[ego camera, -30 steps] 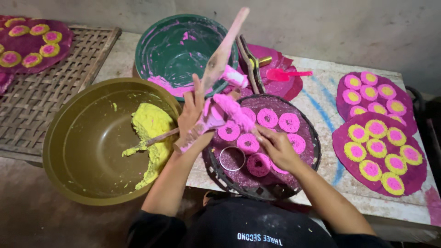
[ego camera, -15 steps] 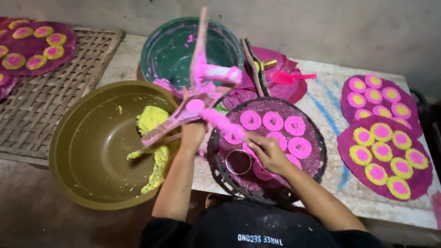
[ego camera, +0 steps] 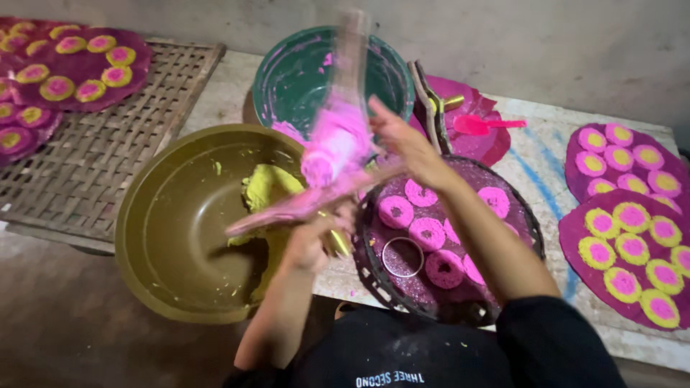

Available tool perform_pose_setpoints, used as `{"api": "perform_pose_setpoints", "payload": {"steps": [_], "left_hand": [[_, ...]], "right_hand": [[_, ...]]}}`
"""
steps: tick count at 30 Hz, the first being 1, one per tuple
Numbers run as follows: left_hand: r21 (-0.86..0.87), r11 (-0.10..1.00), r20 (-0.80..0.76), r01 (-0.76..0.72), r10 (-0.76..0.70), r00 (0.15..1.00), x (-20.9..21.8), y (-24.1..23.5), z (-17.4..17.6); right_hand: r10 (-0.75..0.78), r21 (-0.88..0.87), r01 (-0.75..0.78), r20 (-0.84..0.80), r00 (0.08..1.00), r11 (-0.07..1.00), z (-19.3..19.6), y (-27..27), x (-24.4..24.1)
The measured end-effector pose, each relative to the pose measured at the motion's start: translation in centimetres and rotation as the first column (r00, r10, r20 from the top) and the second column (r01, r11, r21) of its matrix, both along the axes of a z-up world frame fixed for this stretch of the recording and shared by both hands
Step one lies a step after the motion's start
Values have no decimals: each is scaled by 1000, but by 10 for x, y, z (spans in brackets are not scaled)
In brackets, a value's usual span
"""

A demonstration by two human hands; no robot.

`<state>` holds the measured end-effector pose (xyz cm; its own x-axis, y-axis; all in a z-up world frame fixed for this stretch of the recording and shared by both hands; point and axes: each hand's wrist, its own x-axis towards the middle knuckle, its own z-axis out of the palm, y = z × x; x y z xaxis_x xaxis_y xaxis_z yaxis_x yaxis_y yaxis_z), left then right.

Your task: The person uses a wooden press to form pink and yellow dough into circular decorative cakes. They repeatedly load the press with pink dough, press it onto a tray, then add yellow dough to the center, and transfer the finished pieces to a woven mat.

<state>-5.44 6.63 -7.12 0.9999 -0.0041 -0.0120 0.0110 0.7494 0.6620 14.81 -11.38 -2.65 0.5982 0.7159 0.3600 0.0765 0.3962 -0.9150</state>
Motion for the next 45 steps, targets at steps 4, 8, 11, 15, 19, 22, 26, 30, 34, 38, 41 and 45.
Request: {"api": "perform_pose_setpoints", "payload": {"steps": [4, 8, 11, 15, 19, 22, 26, 30, 34, 38, 41, 45], "left_hand": [[-90, 910, -186, 405, -415, 891, -18, -52, -2], [521, 826, 146, 213, -333, 932, -26, -67, 23], [906, 405, 308, -127, -421, 853, -12, -76, 47], [989, 126, 136, -76, -584, 800, -10, -88, 58], [979, 122, -69, 164, -559, 827, -22, -117, 36], [900, 334, 429, -278, -583, 690, -23, -139, 13], [929, 353, 324, -115, -619, 715, 2, -151, 14], [783, 481, 39, 393, -670, 742, 34, -133, 43], [611, 777, 508, 152, -532, 677, 55, -99, 58], [-353, 851, 579, 390, -129, 805, 69, -111, 24], [-583, 777, 396, 239, 14, 918, 73, -121, -17], [-639, 764, 305, 88, 147, 941, 76, -109, -54]], "right_hand": [[186, 374, -51, -334, 924, 926, 27, -38, -102], [94, 258, -12, -308, 947, 966, 69, -98, -123], [-238, -4, 242, 184, 954, 970, 91, -133, -143], [-95, -195, 431, 819, 565, 881, 96, -165, -176], [-104, -77, 403, 908, 406, 912, 82, -176, -194], [-85, -173, 481, 880, 468, 859, 64, -178, -200], [-204, -238, 550, 755, 623, 801, 43, -185, -191], [73, -617, -60, -4, 997, 785, 29, -239, -139], [16, -487, -433, -651, 759, 758, 4, -272, -122], [158, -491, -620, -693, 704, 612, -2, -257, -111], [24, -655, -583, -655, 755, 481, 11, -240, -98], [-30, -823, -481, -512, 858, 302, 13, -210, -93]]}}
